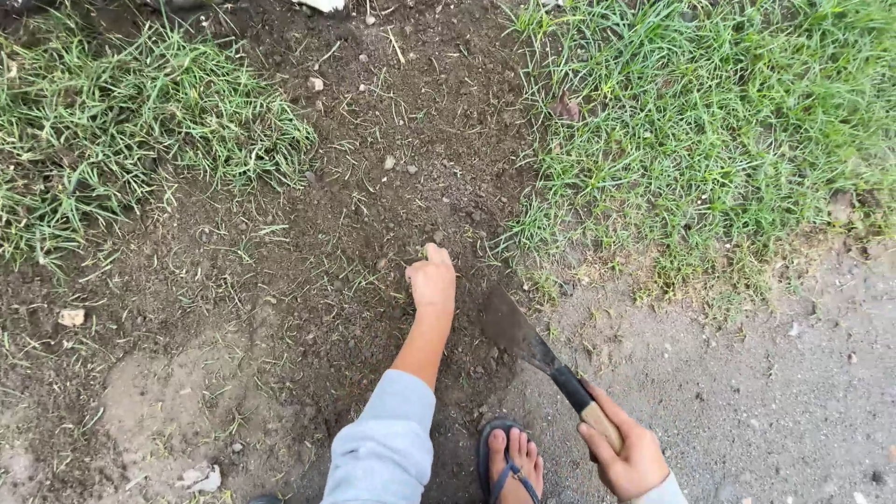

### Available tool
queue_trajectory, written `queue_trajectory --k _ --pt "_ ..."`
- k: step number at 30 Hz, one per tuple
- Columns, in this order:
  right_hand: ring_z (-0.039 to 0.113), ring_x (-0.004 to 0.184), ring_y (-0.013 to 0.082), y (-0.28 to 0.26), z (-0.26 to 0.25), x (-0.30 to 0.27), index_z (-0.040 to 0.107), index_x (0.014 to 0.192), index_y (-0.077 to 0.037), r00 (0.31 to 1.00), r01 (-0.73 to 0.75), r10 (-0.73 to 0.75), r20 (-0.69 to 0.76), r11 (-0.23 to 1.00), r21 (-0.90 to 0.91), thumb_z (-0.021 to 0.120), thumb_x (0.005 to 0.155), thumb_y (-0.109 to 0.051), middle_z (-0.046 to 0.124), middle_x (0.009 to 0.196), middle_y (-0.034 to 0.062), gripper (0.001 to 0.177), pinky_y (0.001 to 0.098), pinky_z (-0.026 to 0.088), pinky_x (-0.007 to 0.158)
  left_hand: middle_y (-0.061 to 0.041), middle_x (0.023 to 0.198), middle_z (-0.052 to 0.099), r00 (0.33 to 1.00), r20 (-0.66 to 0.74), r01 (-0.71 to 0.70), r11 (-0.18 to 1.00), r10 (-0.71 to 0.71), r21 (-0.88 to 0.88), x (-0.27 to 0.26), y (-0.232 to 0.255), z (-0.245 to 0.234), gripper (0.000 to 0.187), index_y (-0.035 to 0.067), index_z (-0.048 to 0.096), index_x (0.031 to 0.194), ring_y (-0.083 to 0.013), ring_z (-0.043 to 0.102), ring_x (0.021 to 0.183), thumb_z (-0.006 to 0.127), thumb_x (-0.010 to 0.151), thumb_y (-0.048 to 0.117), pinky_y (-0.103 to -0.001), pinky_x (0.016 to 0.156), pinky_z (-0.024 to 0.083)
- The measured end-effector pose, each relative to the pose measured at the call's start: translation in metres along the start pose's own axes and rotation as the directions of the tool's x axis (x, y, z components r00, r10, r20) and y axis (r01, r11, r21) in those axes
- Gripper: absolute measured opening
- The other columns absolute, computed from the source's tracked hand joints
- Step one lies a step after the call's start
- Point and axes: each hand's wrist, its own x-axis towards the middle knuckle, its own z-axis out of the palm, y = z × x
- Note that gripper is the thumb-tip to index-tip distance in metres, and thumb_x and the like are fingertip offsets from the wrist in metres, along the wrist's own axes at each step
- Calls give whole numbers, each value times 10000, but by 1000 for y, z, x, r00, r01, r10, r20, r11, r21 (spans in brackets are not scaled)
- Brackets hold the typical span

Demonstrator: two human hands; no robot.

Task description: Using a hand trowel to scrape soil and pulling weeds to create a clean edge between a lawn and a path.

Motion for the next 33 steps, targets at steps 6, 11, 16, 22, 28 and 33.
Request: queue_trajectory --k 6,11,16,22,28,33 --pt "781 684 130 -9 -4 8 559 1490 -353 995 -71 71 77 997 2 742 812 -344 874 1094 -50 702 260 658 743 -126 1034 715 995 -52 -96 899 81 -426 7 3 -68 147 96 773 928 -167 699 520 633 897 129 -323 449 522" --pt "875 666 130 1 -5 12 527 1478 -338 997 39 -35 68 998 -58 745 791 -394 793 1282 -79 723 258 734 747 -290 1582 388 929 -121 -351 936 349 0 44 31 -58 396 -37 682 1187 -96 367 436 511 831 -69 -279 429 267" --pt "870 788 85 -6 -13 16 554 1450 -434 997 -6 11 77 998 -63 775 772 -414 754 1350 -138 714 219 673 827 -256 1426 438 961 -11 -277 961 277 -8 60 34 -33 390 9 553 1326 -273 676 655 503 956 123 -418 639 543" --pt "787 800 60 -6 -18 18 548 1452 -469 993 1 11 117 995 -102 738 784 -459 805 1208 -164 694 202 628 805 -63 940 570 993 -36 -113 993 111 -45 64 44 -22 180 127 588 1096 -160 587 542 569 924 176 -330 530 457" --pt "757 759 36 -6 -18 22 570 1442 -498 991 -72 84 108 991 -111 764 778 -439 851 1154 -176 695 183 600 817 -61 1013 630 990 7 -127 913 141 -387 9 -30 -92 139 163 665 1005 -223 583 916 526 995 168 -330 629 552" --pt "796 705 90 12 -7 21 546 1473 -445 998 13 -5 69 993 -120 749 784 -436 847 1140 -160 717 240 641 812 -180 1519 442 975 76 214 784 -210 -583 -36 -75 -80 378 55 697 1127 -462 325 1451 542 1012 380 -688 1083 357"
